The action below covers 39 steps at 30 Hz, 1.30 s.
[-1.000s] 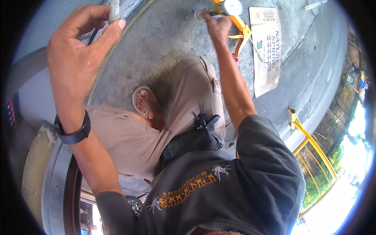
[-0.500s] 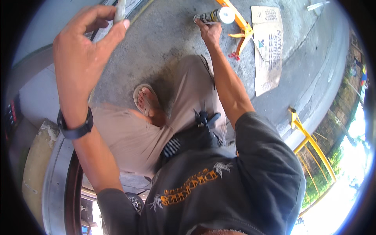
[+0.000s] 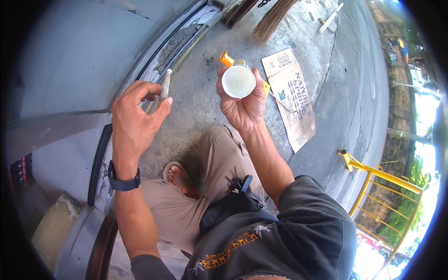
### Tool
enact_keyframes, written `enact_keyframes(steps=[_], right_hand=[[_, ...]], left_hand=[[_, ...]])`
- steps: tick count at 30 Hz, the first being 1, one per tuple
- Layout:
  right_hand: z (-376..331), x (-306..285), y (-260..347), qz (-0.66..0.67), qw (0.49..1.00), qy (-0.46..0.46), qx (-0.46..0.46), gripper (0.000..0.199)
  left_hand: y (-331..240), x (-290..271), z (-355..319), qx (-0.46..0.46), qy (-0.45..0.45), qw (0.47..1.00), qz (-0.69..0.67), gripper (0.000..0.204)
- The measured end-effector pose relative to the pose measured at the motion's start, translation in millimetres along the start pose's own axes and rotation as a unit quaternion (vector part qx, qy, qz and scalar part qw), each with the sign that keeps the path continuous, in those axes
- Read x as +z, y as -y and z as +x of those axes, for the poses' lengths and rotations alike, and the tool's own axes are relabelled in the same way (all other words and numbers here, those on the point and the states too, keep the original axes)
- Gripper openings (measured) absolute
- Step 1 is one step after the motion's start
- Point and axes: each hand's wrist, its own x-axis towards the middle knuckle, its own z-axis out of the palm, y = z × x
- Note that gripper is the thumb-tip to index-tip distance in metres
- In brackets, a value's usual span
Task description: The person loads a white adhesive tube into a yellow caulking gun, then uses a small metal tool to apply the adhesive into a gap beneath a vehicle's body panel. The person repeatedly scoops adhesive from the tube and applies it to the target area.
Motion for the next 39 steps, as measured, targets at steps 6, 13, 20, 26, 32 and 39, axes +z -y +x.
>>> enact_keyframes(steps=[6, 13, 20, 26, 32, 39], right_hand=[[-12.3, 20.7, -31.3, -0.051, 0.996, 0.027, 0.070, 0.052], [-15.6, 25.5, -49.2, 0.035, 0.996, 0.006, 0.084, 0.050], [-9.4, 25.6, -63.1, 0.047, 0.997, -0.046, 0.049, 0.055], [-10.2, 19.0, -70.2, -0.302, 0.947, -0.035, -0.103, 0.060], [-6.3, 47.3, 2.2, -0.606, 0.713, 0.045, -0.350, 0.057], [8.4, 52.8, 53.2, -0.785, 0.298, 0.053, -0.540, 0.033]], left_hand=[[-2.3, 0.4, -7.5, -0.016, -0.020, 0.998, -0.057, 0.017], [-2.6, -3.7, -9.6, -0.043, 0.003, 0.989, -0.141, 0.022], [2.1, -5.1, -10.2, -0.100, 0.048, 0.962, -0.251, 0.023], [5.2, -1.3, -8.5, -0.106, 0.041, 0.956, -0.270, 0.022], [16.7, -10.5, -10.2, -0.116, 0.011, 0.983, -0.141, 0.021], [17.0, -27.1, -25.6, -0.112, -0.028, 0.993, -0.030, 0.024]])
